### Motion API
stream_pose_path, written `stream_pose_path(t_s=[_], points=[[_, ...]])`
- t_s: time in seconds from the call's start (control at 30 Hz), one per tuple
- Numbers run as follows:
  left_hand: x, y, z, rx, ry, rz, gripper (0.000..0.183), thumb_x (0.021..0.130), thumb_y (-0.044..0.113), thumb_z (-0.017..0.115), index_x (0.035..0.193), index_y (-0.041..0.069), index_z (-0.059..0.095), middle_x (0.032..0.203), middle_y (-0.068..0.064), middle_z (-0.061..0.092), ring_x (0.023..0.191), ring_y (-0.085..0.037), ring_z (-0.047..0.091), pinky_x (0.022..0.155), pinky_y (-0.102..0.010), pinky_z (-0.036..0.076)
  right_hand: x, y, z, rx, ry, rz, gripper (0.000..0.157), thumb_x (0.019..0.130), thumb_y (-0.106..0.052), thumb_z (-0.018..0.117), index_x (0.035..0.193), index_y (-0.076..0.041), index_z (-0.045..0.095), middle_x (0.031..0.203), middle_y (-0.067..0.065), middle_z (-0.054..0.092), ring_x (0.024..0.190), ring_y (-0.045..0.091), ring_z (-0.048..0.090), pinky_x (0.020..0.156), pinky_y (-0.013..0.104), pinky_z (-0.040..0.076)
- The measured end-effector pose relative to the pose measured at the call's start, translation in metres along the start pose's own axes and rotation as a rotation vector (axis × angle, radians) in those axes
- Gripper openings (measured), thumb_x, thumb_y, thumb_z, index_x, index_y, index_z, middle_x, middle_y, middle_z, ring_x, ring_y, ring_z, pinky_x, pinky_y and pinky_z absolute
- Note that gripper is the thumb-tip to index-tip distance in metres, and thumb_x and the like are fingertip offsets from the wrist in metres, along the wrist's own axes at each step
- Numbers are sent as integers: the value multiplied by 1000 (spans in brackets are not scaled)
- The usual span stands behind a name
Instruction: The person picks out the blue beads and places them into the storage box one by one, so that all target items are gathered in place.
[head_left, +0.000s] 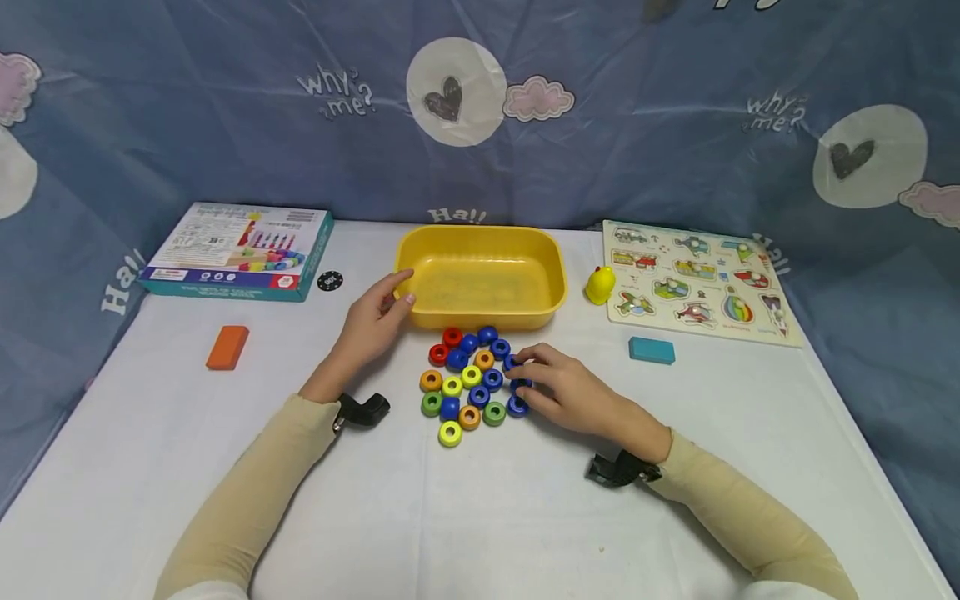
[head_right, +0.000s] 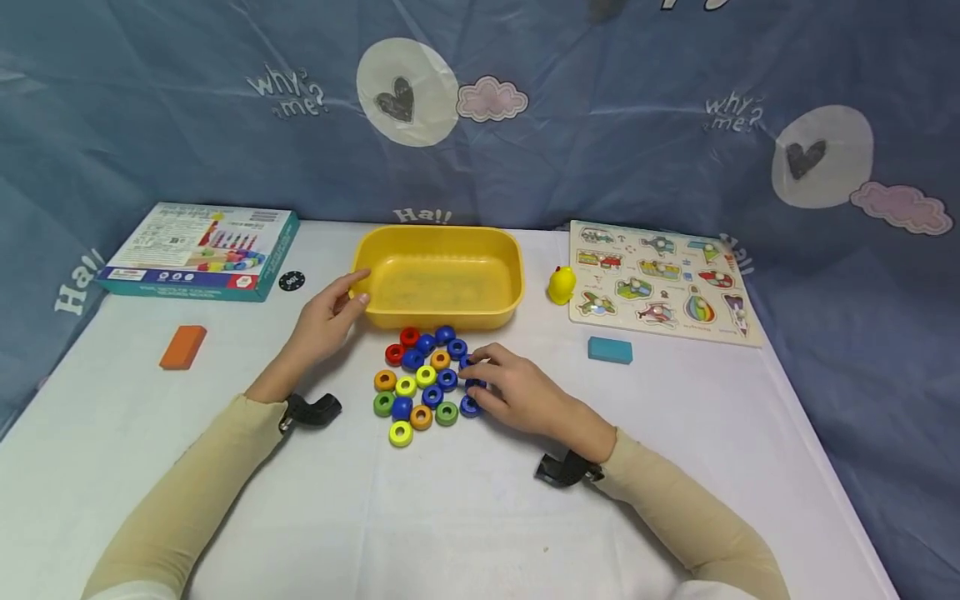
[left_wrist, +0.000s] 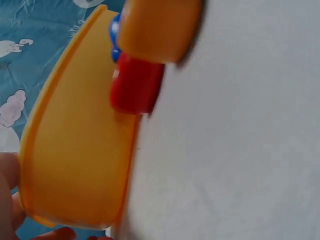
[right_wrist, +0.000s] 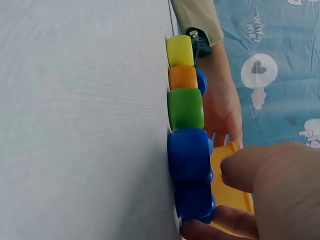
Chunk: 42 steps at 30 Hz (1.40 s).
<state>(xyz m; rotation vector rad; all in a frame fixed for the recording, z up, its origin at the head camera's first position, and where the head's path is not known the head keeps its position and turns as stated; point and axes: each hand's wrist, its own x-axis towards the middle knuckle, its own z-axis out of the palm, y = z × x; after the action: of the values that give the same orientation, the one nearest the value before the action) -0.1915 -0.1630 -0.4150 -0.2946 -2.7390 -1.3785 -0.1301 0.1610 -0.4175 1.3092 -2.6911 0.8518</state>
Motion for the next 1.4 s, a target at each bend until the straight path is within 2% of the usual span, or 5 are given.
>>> stream_pose_path(t_s=[0.23, 0.37, 0.63, 0.87, 1.4], points=[[1, -8, 5, -176, 23, -22, 46, 100, 27, 53, 145, 16, 46, 152, -7, 42, 140, -26, 41, 114, -41, 41, -1, 3, 3, 48, 58, -3, 14, 88, -11, 68, 102, -13, 72, 111, 4, 61, 103, 14, 61, 91, 33, 57], [3, -10, -1, -245, -21, -36, 45, 100, 24, 54, 144, 17, 46, 154, -6, 39, 138, -27, 44, 109, -37, 46, -1, 4, 3, 79, 74, 11, 9, 86, -10, 69, 94, -14, 71, 101, 0, 60, 92, 9, 59, 80, 27, 57], [-4, 4, -14, -378, -91, -52, 49, 100, 14, 52, 146, 5, 40, 156, -16, 32, 139, -37, 40, 94, -14, 52, 1, 5, 2, 104, 31, 59, 12, 84, -13, 71, 95, -15, 71, 97, -2, 62, 83, 11, 56, 68, 22, 52], [5, -22, -8, -431, -53, -57, 48, 98, 20, 57, 144, 12, 45, 151, -13, 39, 131, -35, 49, 89, -15, 55, 1, 9, 1, 105, -8, 78, 13, 83, -13, 73, 95, -15, 69, 96, -3, 62, 81, 10, 55, 66, 21, 52], [7, -27, -10, -500, -67, -90, 49, 96, 21, 61, 143, 13, 47, 150, -12, 41, 127, -34, 53, 89, -18, 55, 5, 14, -9, 124, 20, 55, 14, 78, -12, 76, 88, -16, 68, 88, -5, 63, 79, 11, 57, 68, 24, 54]])
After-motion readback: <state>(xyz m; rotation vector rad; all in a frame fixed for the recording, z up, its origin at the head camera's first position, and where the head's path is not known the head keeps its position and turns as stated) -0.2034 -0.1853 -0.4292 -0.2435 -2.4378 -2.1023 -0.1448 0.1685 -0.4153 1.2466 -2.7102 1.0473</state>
